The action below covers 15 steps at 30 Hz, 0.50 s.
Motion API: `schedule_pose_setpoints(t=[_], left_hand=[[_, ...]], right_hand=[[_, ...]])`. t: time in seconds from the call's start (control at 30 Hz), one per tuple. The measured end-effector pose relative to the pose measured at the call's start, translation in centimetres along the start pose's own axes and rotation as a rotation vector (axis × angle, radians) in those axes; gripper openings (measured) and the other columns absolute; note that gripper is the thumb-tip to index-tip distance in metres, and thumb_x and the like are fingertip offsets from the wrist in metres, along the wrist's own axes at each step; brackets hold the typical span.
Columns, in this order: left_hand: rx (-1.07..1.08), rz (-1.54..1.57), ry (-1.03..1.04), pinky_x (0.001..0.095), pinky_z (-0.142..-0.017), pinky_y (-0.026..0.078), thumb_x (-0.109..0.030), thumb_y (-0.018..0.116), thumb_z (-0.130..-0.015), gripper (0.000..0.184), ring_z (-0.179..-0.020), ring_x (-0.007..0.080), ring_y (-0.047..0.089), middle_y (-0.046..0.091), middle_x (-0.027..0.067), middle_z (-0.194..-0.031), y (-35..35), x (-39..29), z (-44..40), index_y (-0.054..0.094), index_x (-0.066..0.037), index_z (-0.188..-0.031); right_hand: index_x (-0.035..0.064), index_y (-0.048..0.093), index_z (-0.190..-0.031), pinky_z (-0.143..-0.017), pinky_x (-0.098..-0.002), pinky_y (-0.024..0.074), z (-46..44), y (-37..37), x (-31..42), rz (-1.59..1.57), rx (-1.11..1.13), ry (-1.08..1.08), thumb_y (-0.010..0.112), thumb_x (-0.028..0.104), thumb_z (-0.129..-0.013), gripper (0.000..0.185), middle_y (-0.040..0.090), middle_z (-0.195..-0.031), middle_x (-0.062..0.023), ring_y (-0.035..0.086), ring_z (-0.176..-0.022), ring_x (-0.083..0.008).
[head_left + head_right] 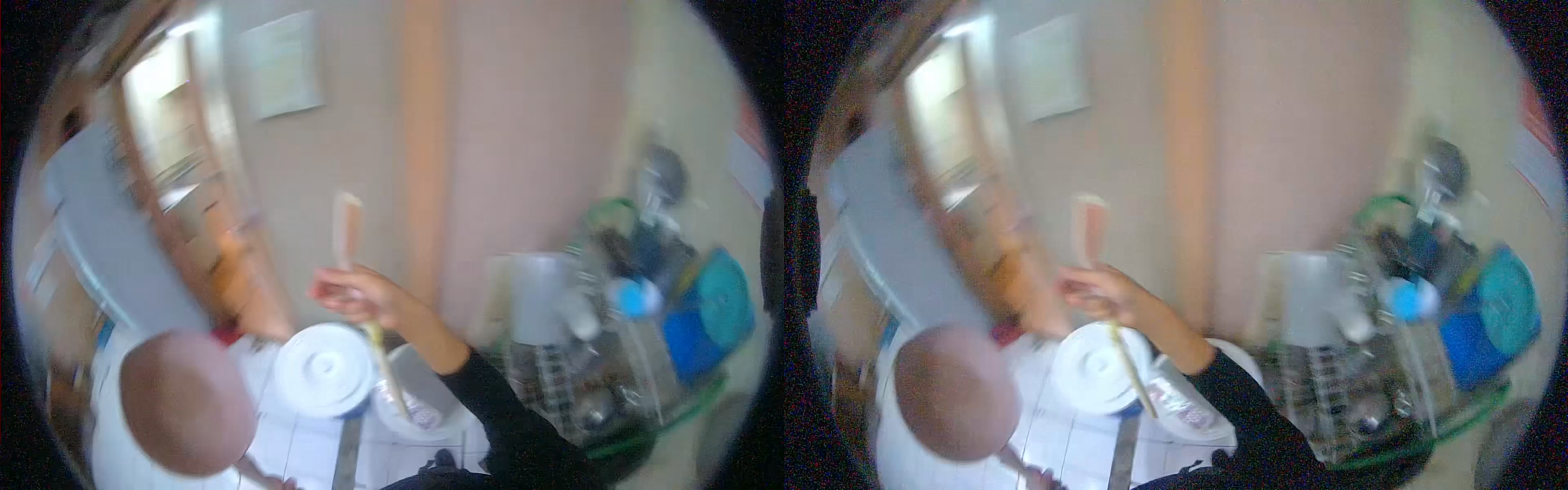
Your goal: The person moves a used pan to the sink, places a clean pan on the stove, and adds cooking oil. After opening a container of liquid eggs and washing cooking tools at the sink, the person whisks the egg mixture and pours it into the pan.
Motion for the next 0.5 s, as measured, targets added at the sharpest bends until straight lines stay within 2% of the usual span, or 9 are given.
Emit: schedule_pose_setpoints(t=[0.03, 0.07, 0.1, 0.13, 0.17, 0.23, 0.37, 0.43, 0.5], left_hand=[[-0.136, 0.073, -0.055, 0.0212, -0.030, 0.024, -0.016, 0.062, -0.078, 0.024, -0.038, 0.0072, 0.032, 0.034, -0.0053, -0.050, -4.5, 2.1, -1.3, 0.043, -0.014, -0.093], [-0.072, 0.002, 0.163, 0.0212, -0.032, 0.027, -0.014, 0.064, -0.076, 0.026, -0.036, 0.0080, 0.031, 0.034, -0.0050, -0.049, -7.3, 0.7, -1.7, 0.044, -0.015, -0.092], [-0.005, 0.051, 0.110, 0.0228, -0.032, 0.028, -0.013, 0.065, -0.075, 0.022, -0.034, 0.0088, 0.032, 0.035, -0.0043, -0.048, -8.7, -1.3, 0.3, 0.045, -0.013, -0.084], [-0.045, 0.080, 0.208, 0.0241, -0.032, 0.028, -0.011, 0.063, -0.076, 0.021, -0.033, 0.0095, 0.032, 0.035, -0.0036, -0.047, -12.5, -1.2, 0.5, 0.043, -0.013, -0.073], [-0.039, 0.155, 0.132, 0.0264, -0.034, 0.029, 0.001, 0.061, -0.070, 0.028, -0.037, 0.0094, 0.037, 0.037, -0.0001, -0.053, -14.9, -2.6, 1.4, 0.037, -0.012, -0.076], [-0.167, 0.289, 0.002, 0.0265, -0.038, 0.032, 0.004, 0.064, -0.066, 0.030, -0.040, 0.0095, 0.040, 0.043, 0.0021, -0.054, -21.1, -2.2, 1.9, 0.039, -0.011, -0.071], [-0.300, 0.061, 0.153, 0.0241, -0.031, 0.026, -0.009, 0.062, -0.077, 0.025, -0.033, 0.0081, 0.032, 0.035, -0.0038, -0.047, -32.9, -3.8, 2.2, 0.039, -0.014, -0.068], [-0.427, 0.370, -0.013, 0.0266, -0.042, 0.035, 0.005, 0.067, -0.064, 0.031, -0.042, 0.0094, 0.042, 0.047, 0.0043, -0.056, -39.3, 0.3, 0.3, 0.040, -0.011, -0.066], [-0.538, 0.060, 0.083, 0.0272, -0.046, 0.036, 0.002, 0.071, -0.062, 0.032, -0.042, 0.0100, 0.042, 0.047, 0.0038, -0.056, -44.5, -0.9, -0.5, 0.042, -0.011, -0.066]], right_hand=[[0.0055, 0.057, -0.090, -0.031, -0.0127, 0.0210, -1.4, 1.6, -5.1, -0.132, -0.227, 0.116, 0.053, 0.031, -0.089, 0.026, 0.055, -0.075, 0.0003, 0.038, -0.044, 0.0012], [0.0063, 0.057, -0.093, -0.031, -0.0136, 0.0270, -3.4, 3.5, -10.3, -0.190, -0.265, 0.164, 0.056, 0.029, -0.087, 0.023, 0.058, -0.081, -0.0020, 0.047, -0.052, -0.0005], [0.0054, 0.057, -0.096, -0.034, -0.0163, 0.0343, -6.6, 3.8, -17.3, -0.288, -0.081, 0.172, 0.056, 0.025, -0.087, 0.022, 0.059, -0.083, -0.0025, 0.052, -0.057, -0.0033], [0.0051, 0.055, -0.095, -0.036, -0.0144, 0.0337, -7.7, 6.2, -22.3, -0.291, -0.214, 0.243, 0.054, 0.024, -0.088, 0.020, 0.059, -0.084, -0.0045, 0.053, -0.060, -0.0023], [0.0036, 0.055, -0.094, -0.033, -0.0159, 0.0294, -8.6, 9.4, -26.8, -0.284, -0.250, 0.347, 0.055, 0.025, -0.087, 0.022, 0.057, -0.076, -0.0031, 0.046, -0.047, -0.0028], [0.0020, 0.053, -0.091, -0.028, -0.0181, 0.0225, -12.2, 13.2, -38.7, -0.359, 0.036, 0.599, 0.052, 0.023, -0.088, 0.022, 0.049, -0.064, 0.0000, 0.028, -0.033, -0.0033], [-0.0046, 0.048, -0.089, -0.031, -0.0174, 0.0222, -14.1, 22.9, -52.0, -0.707, 0.111, 0.874, 0.048, 0.017, -0.090, 0.021, 0.044, -0.069, -0.0060, 0.027, -0.037, -0.0041], [-0.0053, 0.048, -0.090, -0.034, -0.0178, 0.0254, -16.0, 26.5, -55.8, -0.782, 0.101, 0.919, 0.048, 0.015, -0.089, 0.021, 0.044, -0.069, -0.0064, 0.030, -0.040, -0.0051], [-0.0053, 0.047, -0.091, -0.039, -0.0183, 0.0295, -17.6, 30.0, -58.5, -0.777, 0.087, 0.970, 0.048, 0.014, -0.089, 0.019, 0.045, -0.071, -0.0077, 0.035, -0.046, -0.0071]])
Point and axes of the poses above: each hand's wrist, its own z-axis away from the middle knuckle, its own y-axis out of the palm, x = y × z, the point moved 10 cm from there along -z, towards the middle knuckle
